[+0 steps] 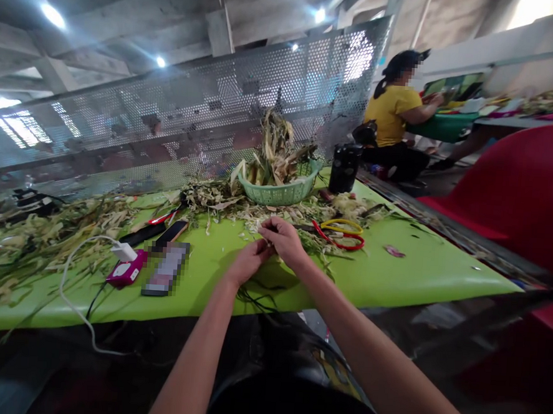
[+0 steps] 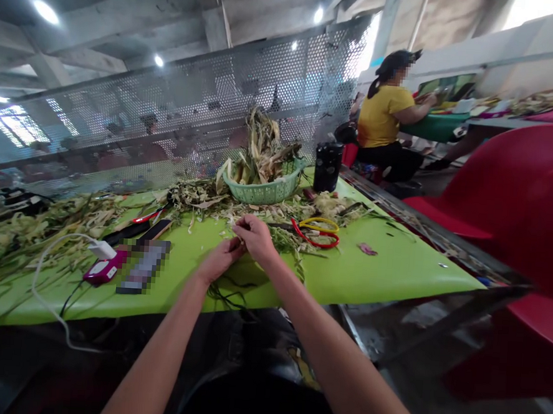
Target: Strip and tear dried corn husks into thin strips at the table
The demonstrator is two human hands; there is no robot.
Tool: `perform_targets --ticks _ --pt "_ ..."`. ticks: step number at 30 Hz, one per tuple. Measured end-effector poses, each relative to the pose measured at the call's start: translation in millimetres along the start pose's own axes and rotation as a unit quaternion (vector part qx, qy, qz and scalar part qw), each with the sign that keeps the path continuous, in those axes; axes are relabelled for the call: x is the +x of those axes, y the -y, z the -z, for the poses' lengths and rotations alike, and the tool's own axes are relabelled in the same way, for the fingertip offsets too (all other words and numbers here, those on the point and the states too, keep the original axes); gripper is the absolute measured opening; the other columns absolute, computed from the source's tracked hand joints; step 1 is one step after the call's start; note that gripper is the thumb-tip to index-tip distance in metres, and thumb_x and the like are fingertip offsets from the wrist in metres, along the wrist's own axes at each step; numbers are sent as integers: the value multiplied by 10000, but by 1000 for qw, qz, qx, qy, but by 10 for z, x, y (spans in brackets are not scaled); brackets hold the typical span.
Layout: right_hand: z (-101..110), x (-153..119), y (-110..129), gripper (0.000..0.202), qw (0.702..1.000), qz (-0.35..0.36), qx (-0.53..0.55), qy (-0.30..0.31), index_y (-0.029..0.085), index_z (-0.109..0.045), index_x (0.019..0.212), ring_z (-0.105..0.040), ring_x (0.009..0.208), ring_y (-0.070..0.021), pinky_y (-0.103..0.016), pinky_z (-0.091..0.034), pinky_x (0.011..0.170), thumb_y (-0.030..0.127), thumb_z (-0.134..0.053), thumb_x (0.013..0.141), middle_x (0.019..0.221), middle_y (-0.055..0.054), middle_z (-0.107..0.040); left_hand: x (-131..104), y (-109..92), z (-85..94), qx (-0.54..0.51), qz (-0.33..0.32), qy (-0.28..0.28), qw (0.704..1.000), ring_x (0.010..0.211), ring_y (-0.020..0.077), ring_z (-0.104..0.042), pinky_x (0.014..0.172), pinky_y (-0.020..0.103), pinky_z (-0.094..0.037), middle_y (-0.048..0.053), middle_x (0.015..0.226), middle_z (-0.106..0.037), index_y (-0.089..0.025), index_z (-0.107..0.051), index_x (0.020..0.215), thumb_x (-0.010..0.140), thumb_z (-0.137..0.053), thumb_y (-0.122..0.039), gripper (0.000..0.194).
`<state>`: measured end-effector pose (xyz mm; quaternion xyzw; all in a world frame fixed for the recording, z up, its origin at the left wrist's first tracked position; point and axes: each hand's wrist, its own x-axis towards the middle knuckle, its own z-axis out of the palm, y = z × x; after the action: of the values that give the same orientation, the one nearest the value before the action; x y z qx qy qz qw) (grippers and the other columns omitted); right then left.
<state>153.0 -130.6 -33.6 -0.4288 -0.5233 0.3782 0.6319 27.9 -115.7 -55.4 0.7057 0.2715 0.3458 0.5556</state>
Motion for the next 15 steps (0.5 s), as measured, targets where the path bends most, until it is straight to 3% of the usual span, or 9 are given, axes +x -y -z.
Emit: perform_targets --ticks 5,9,12,15 --pt "-12 38 54 273 999 -30 34 14 193 -586 723 -426 502 -93 -228 -362 472 440 -696 684 603 47 -500 0 -31 4 -104 51 -66 991 622 116 -480 635 231 -380 -17 641 -557 -158 -656 804 717 -706 -396 258" --pt "7 45 81 317 995 -56 73 43 192 -641 843 -541 618 -119 -259 -474 581 471 -688 700 739 7 -600 2 -67 23 -266 57 -129 953 611 100 -511 609 214 -403 -3 681 -592 -144 -656 901 731 -686 -443 346" --pt "28 33 71 329 992 -69 96 52 196 -645 865 -577 676 -136 -289 -515 641 439 -732 660 775 -1 -617 -2 -99 30 -290 60 -157 942 598 88 -527 582 195 -412 2 686 -609 -135 -657 880 713 -712 -410 326" --pt "43 28 52 321 991 -76 102 49 197 -644 844 -584 693 -144 -305 -523 657 441 -735 657 790 -6 -626 -12 -135 22 -299 75 -150 940 560 80 -524 542 185 -407 -11 648 -600 -145 -642 864 689 -739 -382 310"
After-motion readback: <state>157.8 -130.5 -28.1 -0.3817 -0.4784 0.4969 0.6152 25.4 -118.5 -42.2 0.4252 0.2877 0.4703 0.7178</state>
